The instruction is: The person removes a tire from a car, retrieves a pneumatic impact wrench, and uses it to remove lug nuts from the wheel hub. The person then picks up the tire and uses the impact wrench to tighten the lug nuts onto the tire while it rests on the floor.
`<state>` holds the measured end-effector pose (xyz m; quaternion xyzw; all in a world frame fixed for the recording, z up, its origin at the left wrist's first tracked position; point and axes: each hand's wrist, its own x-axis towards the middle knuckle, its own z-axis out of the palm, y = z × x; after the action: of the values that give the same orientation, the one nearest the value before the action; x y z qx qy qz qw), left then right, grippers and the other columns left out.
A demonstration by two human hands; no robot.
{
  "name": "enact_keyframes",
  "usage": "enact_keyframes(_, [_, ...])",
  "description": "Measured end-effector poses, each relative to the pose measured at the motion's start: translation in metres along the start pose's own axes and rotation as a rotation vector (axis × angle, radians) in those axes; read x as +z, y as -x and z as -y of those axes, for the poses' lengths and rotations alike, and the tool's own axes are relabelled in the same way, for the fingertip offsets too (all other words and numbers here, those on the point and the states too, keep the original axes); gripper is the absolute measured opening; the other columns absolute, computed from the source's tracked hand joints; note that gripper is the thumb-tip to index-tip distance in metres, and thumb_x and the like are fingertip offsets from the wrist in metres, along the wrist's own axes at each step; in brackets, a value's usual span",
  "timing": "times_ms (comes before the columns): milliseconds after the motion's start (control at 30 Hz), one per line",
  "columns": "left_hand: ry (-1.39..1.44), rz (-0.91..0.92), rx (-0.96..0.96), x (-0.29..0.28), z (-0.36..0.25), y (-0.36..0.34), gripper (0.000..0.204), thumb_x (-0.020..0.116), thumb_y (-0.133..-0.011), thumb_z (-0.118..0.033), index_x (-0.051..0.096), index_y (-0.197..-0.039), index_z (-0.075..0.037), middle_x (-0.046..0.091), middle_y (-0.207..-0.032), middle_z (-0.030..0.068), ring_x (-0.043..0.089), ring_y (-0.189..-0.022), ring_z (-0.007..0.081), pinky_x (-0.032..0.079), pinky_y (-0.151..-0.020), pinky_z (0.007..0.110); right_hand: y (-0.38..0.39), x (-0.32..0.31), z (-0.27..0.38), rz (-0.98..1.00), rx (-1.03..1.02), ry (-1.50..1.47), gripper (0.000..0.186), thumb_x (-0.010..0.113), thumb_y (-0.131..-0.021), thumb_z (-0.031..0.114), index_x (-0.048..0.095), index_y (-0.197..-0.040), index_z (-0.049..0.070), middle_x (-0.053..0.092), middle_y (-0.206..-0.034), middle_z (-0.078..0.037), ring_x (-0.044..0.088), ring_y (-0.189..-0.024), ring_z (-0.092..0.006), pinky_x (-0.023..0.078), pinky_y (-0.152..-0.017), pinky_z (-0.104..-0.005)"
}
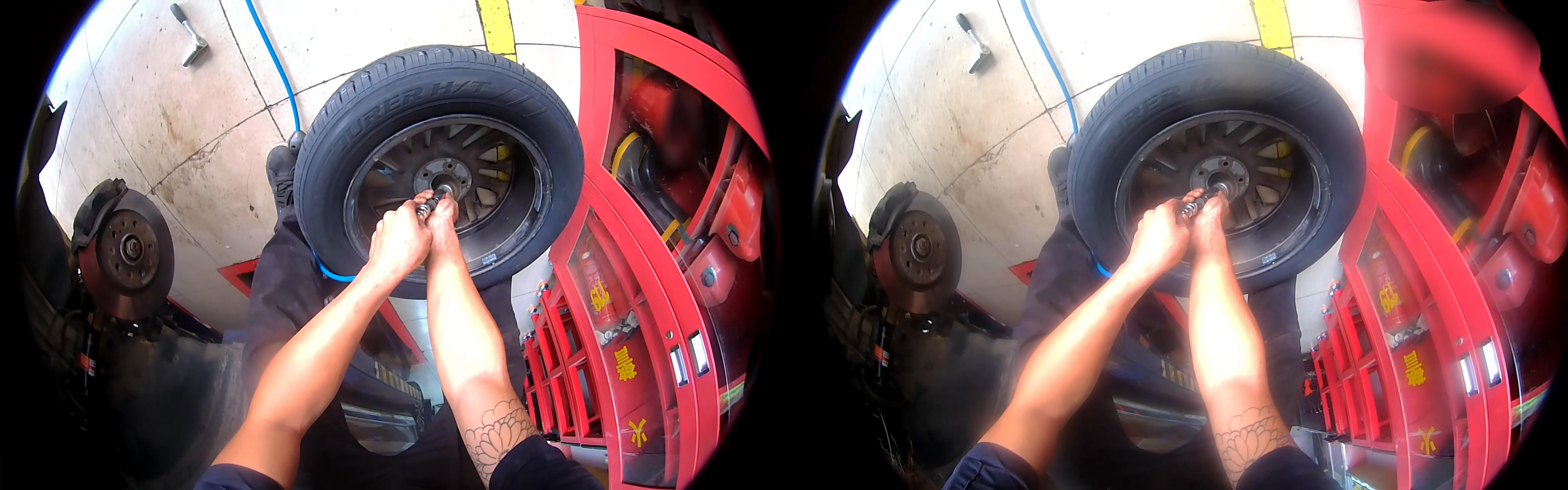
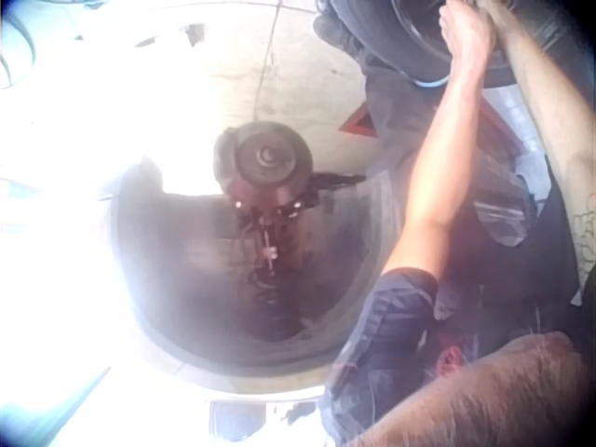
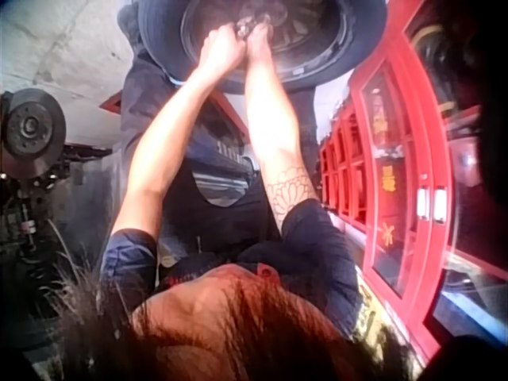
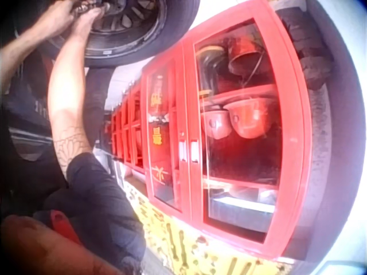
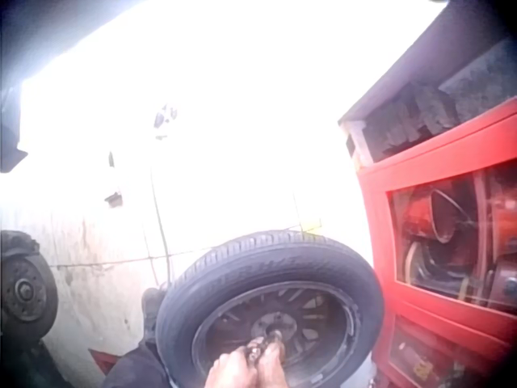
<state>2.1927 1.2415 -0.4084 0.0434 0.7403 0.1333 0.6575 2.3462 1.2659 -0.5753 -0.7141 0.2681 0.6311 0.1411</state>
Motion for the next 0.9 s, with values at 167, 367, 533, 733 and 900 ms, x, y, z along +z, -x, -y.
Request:
enact_keyframes(167, [-0.004,0.013,0.033,0.004,-0.002,-0.001,0.043,0.051,-0.095,-0.017,0.064,-0.131,0.002,0.068,-0.117,0.0313,0.064,-0.115,0.0464,0.050,-0.101,0.051,-0.021,-0.032,-0.011,-0.156,-0.028,-0.109,0.056,0.037,-0.101,0.054,0.047,-0.072,0.007,0.052,-0.064,-0.008,0.050,-0.057,-0.0230,0.047,-0.056,-0.0359])
enact_keyframes(367, [-0.046,0.018,0.058,0.017,0.012,0.003,0.045,0.050,-0.094,-0.015,0.062,-0.135,-0.001,0.067,-0.115,0.0333,0.063,-0.115,0.0468,0.050,-0.100,0.051,0.010,-0.033,-0.014,-0.004,0.073,-0.202,0.055,0.043,-0.099,0.057,0.048,-0.076,0.007,0.052,-0.065,-0.006,0.050,-0.058,-0.0206,0.047,-0.057,-0.0355])
enact_keyframes(533, [-0.108,0.060,-0.007,0.016,0.004,0.006,0.045,0.048,-0.095,-0.016,0.061,-0.134,0.002,0.067,-0.112,0.0351,0.064,-0.112,0.0497,0.050,-0.099,0.054,0.009,-0.017,0.004,0.034,-0.065,-0.041,0.062,0.035,-0.103,0.061,0.046,-0.077,0.007,0.051,-0.065,-0.007,0.048,-0.054,-0.0207,0.045,-0.053,-0.0342])
enact_keyframes(733, [-0.084,0.068,-0.031,0.005,0.003,-0.002,0.047,0.051,-0.095,-0.017,0.059,-0.138,0.000,0.067,-0.113,0.0339,0.064,-0.113,0.0489,0.050,-0.100,0.053,0.003,-0.022,-0.013,-0.006,0.032,-0.018,0.056,0.038,-0.102,0.057,0.049,-0.079,0.007,0.051,-0.065,-0.007,0.051,-0.059,-0.0223,0.048,-0.059,-0.0359])
enact_keyframes(900, [-0.152,0.065,-0.015,0.015,0.023,0.006,0.048,0.052,-0.095,-0.017,0.059,-0.139,-0.002,0.067,-0.120,0.0299,0.062,-0.119,0.0446,0.049,-0.102,0.050,-0.003,-0.074,-0.046,0.137,0.034,-0.076,0.039,0.059,-0.094,0.047,0.053,-0.085,0.009,0.057,-0.080,-0.006,0.056,-0.075,-0.0216,0.052,-0.073,-0.0358])
